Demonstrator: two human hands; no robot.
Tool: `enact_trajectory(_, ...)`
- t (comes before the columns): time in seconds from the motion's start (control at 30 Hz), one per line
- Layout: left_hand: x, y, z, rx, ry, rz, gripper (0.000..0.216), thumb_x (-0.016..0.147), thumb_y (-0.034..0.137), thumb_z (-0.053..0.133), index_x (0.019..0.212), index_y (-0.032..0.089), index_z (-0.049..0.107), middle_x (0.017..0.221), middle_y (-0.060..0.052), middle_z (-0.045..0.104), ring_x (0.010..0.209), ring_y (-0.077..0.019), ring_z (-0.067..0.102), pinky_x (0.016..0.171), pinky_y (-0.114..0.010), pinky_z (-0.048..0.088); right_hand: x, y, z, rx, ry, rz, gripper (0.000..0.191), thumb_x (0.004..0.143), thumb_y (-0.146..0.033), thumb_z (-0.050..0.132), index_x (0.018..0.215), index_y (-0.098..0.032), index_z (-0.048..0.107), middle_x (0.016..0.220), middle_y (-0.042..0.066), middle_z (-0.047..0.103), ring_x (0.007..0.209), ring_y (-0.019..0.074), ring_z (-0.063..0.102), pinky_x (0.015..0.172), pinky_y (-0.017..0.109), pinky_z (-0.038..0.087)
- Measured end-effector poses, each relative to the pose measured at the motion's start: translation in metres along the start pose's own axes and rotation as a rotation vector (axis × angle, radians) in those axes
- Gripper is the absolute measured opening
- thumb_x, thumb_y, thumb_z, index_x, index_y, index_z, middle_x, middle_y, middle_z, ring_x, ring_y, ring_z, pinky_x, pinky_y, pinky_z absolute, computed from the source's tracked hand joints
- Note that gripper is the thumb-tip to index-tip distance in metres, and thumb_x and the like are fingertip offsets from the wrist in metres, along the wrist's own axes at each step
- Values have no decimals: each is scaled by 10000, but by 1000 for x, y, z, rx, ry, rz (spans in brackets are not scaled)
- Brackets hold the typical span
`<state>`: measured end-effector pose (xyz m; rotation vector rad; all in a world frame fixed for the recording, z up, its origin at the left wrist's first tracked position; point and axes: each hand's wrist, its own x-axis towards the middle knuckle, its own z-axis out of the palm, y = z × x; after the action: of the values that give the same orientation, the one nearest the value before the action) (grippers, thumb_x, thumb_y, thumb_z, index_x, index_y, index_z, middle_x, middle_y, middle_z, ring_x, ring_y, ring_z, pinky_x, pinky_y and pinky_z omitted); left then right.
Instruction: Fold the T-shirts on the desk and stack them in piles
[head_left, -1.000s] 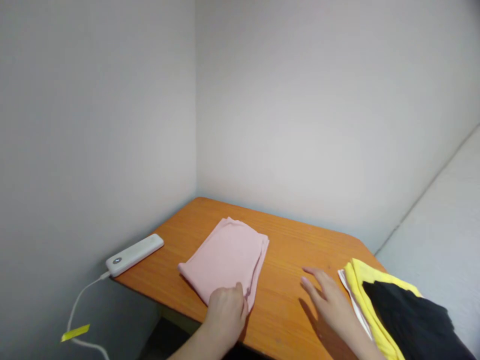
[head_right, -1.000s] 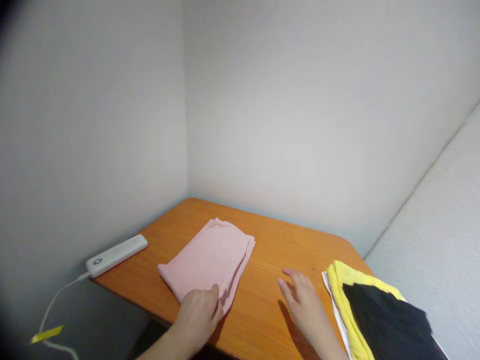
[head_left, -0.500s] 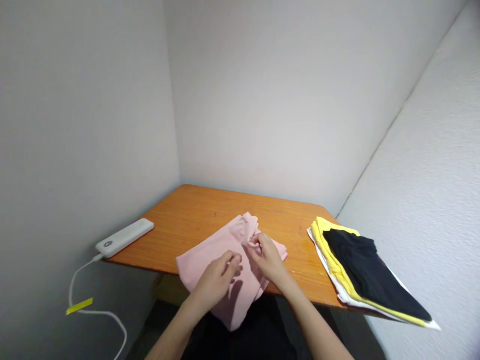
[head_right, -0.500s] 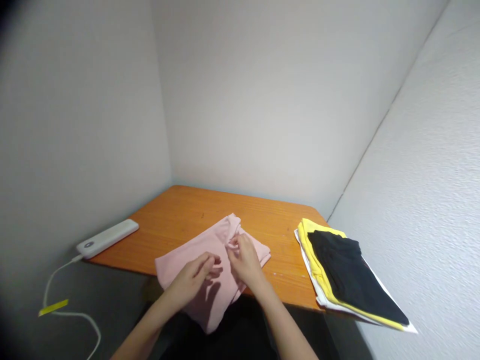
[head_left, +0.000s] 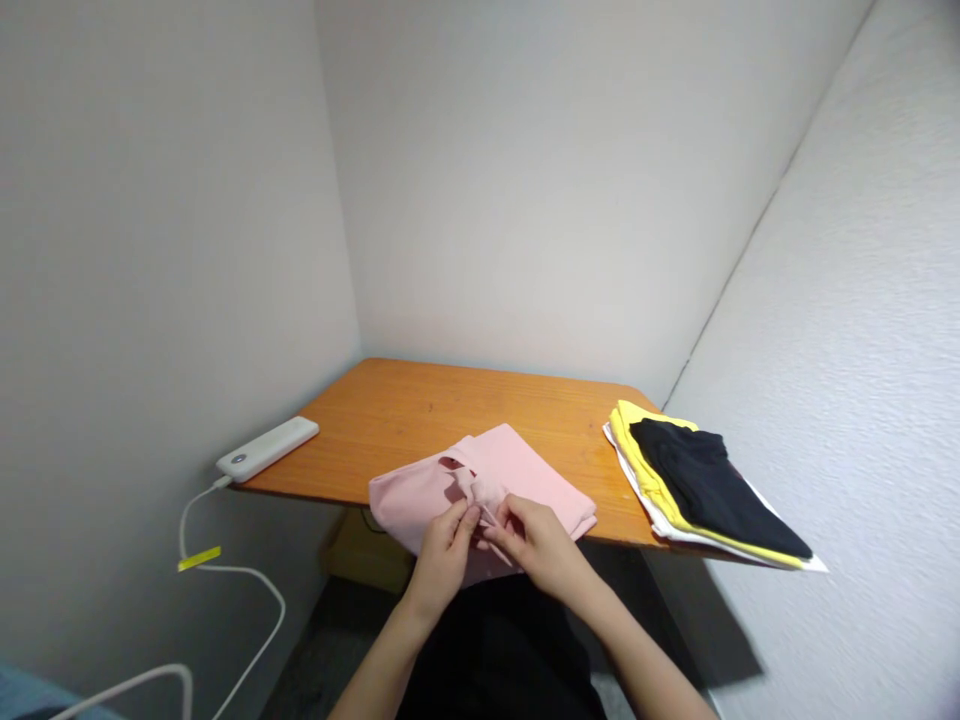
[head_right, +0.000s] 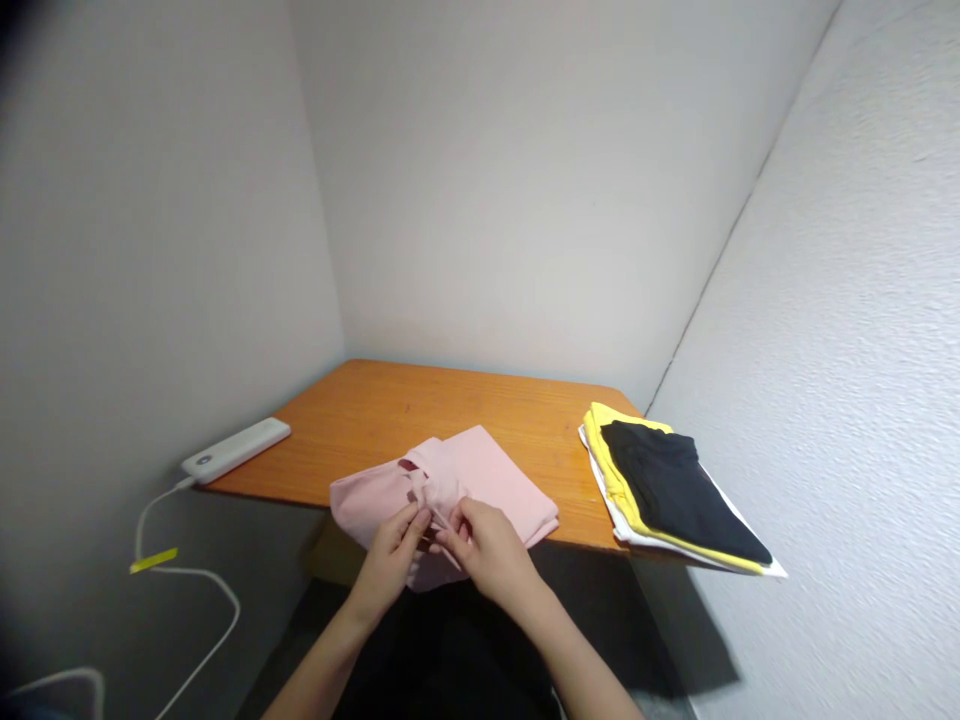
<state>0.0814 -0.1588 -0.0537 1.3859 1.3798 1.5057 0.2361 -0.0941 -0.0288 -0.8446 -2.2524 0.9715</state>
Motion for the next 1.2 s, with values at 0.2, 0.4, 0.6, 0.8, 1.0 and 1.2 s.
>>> enact_trajectory(0.2,-16,33,-22,-36,4,-11,371,860,518,546,719,175,542,547,27,562,507,-101,499,476,-186,357,-13,-12,-50,266,-19,-10,371,870,-549,566,775,-191,561,676,-5,579,603,141,509,544,240,358)
enact_trajectory(0.4,-23,68,-76,-94,-63,-171,344,832,525,561,886,186,534,389,94,462,294,-69,388,325,-146,243,-29,-14,-123,-102,470,96,420,878,-594,524,801,-187,598,507,-14,546,467,137,465,494,246,337)
enact_trajectory(0.6,2,111,-108,-86,41,-93,278,758,411,606,880,193,485,712,45,604,404,-70,568,329,-136,306,-29,-44,-159,-61,540,36,427,875,-615,496,893,-193,559,529,-13,553,454,145,481,464,247,354)
enact_trajectory(0.8,43,153,-121,296,291,54,126,874,265,393,880,194,497,592,56,498,423,-88,498,411,-171,295,-10,-86,-174,-417,740,-139,356,928,-529,387,816,-219,519,730,31,583,698,195,552,636,327,420)
enact_trajectory(1.0,35,147,-128,1116,547,214,279,960,288,327,995,187,584,787,-75,664,739,-220,616,616,-274,355,-21,-80,-178,-494,332,-227,336,874,-512,485,889,-191,587,810,42,624,729,198,567,649,314,431)
enact_trajectory(1.2,0,88,-125,1053,8,140,200,891,285,474,763,194,597,765,-33,643,738,-187,604,633,-252,383,-41,-28,-193,-710,251,-127,190,777,-316,525,741,-204,674,777,57,617,749,208,575,689,313,428)
